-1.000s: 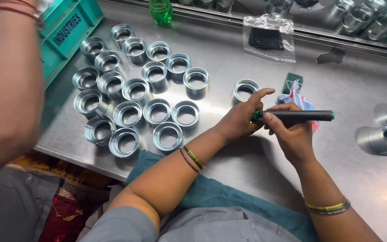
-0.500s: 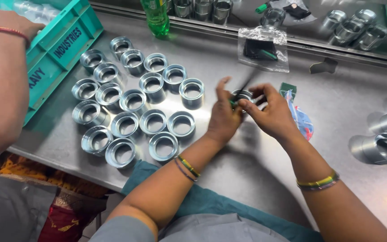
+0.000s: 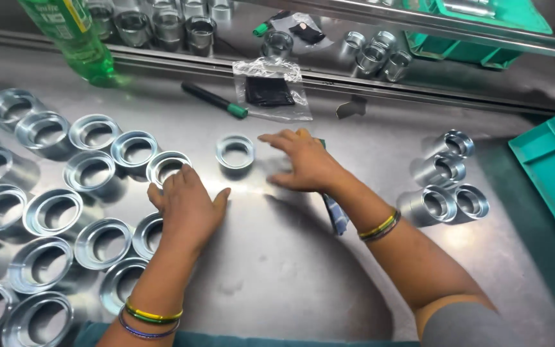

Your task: Inspecting and cleaning metal collars or rings using a cloth and marker.

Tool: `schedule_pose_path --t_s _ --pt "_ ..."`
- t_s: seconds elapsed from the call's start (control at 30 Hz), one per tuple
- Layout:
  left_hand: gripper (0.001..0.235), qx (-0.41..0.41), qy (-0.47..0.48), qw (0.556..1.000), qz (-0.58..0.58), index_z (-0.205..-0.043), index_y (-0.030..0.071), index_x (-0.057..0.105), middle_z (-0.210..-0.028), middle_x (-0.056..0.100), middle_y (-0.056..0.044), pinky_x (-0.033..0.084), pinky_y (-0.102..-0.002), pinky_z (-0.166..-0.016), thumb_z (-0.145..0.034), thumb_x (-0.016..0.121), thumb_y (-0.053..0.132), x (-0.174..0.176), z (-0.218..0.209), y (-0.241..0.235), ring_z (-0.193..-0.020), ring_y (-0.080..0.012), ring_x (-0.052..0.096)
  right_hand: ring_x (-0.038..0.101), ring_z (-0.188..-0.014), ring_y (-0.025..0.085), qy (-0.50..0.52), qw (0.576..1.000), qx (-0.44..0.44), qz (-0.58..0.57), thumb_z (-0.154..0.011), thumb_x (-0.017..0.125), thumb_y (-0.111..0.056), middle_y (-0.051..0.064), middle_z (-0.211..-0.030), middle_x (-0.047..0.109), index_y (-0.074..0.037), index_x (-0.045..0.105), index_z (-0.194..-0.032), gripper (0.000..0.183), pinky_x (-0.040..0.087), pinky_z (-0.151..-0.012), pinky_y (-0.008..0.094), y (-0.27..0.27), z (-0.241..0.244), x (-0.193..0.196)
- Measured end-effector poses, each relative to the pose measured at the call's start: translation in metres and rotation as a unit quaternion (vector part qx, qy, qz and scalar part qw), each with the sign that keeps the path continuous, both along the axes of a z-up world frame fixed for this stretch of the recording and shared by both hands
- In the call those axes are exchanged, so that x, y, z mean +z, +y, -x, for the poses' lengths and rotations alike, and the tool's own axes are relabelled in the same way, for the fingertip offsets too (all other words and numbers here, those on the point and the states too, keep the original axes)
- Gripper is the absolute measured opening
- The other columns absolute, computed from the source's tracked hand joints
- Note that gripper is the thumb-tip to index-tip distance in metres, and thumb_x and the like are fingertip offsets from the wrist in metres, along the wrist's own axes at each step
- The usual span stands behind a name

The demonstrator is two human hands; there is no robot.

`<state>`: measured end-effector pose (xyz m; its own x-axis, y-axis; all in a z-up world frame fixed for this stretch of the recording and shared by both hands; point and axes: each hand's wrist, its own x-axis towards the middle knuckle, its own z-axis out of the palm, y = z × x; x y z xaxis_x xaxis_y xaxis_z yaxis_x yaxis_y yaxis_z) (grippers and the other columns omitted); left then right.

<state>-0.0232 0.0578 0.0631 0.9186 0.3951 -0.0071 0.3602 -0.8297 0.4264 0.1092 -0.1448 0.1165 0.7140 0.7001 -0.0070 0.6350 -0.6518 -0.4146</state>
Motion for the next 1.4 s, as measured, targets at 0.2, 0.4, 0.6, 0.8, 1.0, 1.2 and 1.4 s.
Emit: schedule_pose_path --t_s 0.2,0.4,0.6,0.8,1.0,1.2,1.4 --pt "0.094 -0.004 -0.036 0.999 -0.036 -0.145 -0.011 0.036 -0.136 0.053 -0.021 0.016 -0.064 -0.115 -0.079 0.079 0.041 -0.006 -0.001 -0.008 -0.129 -0.0341 0.047 0.037 -0.138 0.045 -0.068 0.994 0.084 0.019 -0.061 0.093 -0.055 0.025 -0.15 0.038 -0.013 0.031 -0.153 0.119 0.036 -0.11 0.056 0.05 -0.017 -0.004" --pt "0.095 -0.009 -0.042 0.998 -0.043 -0.144 -0.011 0.036 -0.133 0.053 -0.024 0.018 -0.063 -0.115 -0.079 0.079 0.043 -0.005 0.0 -0.008 -0.129 -0.035 0.047 0.048 -0.129 0.039 -0.097 0.988 0.11 0.047 -0.072 0.085 -0.047 0.013 -0.139 0.055 -0.017 0.054 -0.143 0.083 0.043 -0.104 0.054 0.119 -0.031 -0.034" --pt "0.094 -0.005 0.005 0.998 -0.067 -0.143 -0.011 0.04 -0.13 0.054 -0.023 0.02 -0.061 -0.116 -0.081 0.076 0.049 0.004 0.0 -0.007 -0.126 -0.034 0.049 0.063 -0.115 0.033 -0.023 0.991 0.124 -0.032 -0.076 0.086 -0.044 0.016 -0.126 0.062 -0.007 0.062 -0.132 0.071 0.051 -0.103 0.043 0.063 -0.057 -0.043" --pt "0.081 -0.008 0.044 0.994 -0.097 -0.131 -0.01 0.052 -0.122 0.056 -0.018 0.02 -0.066 -0.108 -0.083 0.073 0.052 0.008 -0.002 -0.009 -0.121 -0.0326 0.049 0.06 -0.12 0.039 -0.159 0.976 -0.147 -0.031 -0.074 0.091 -0.047 0.026 -0.129 0.062 0.001 0.057 -0.132 0.083 0.05 -0.1 0.046 -0.029 -0.189 -0.014" --pt "0.063 -0.012 -0.012 0.997 -0.079 -0.115 -0.004 0.062 -0.115 0.057 -0.015 0.024 -0.063 -0.105 -0.08 0.075 0.046 -0.001 -0.005 -0.012 -0.114 -0.0324 0.051 0.053 -0.132 0.042 -0.144 0.945 -0.245 0.16 -0.073 0.086 -0.061 0.026 -0.139 0.058 -0.001 0.057 -0.136 0.092 0.043 -0.11 0.048 -0.042 -0.255 -0.01" --pt "0.034 -0.036 -0.05 0.996 0.064 -0.106 0.004 0.066 -0.109 0.065 -0.01 0.032 -0.054 -0.098 -0.084 0.077 0.027 -0.007 0.0 -0.005 -0.117 -0.029 0.055 0.053 -0.12 0.051 -0.374 0.915 -0.149 0.029 -0.084 0.091 -0.053 0.028 -0.133 0.062 -0.004 0.064 -0.136 0.076 0.043 -0.101 0.064 -0.037 -0.226 -0.026" --pt "0.039 -0.042 -0.173 0.801 0.572 -0.121 0.004 0.06 -0.1 0.063 -0.02 0.051 -0.048 -0.079 -0.083 0.067 0.008 -0.027 -0.011 -0.024 -0.093 -0.0466 0.064 0.068 -0.115 0.022 -0.018 0.967 0.034 -0.253 -0.096 0.074 -0.015 0.015 -0.126 0.068 -0.005 0.061 -0.136 0.043 0.057 -0.097 0.032 0.003 0.005 -0.03"
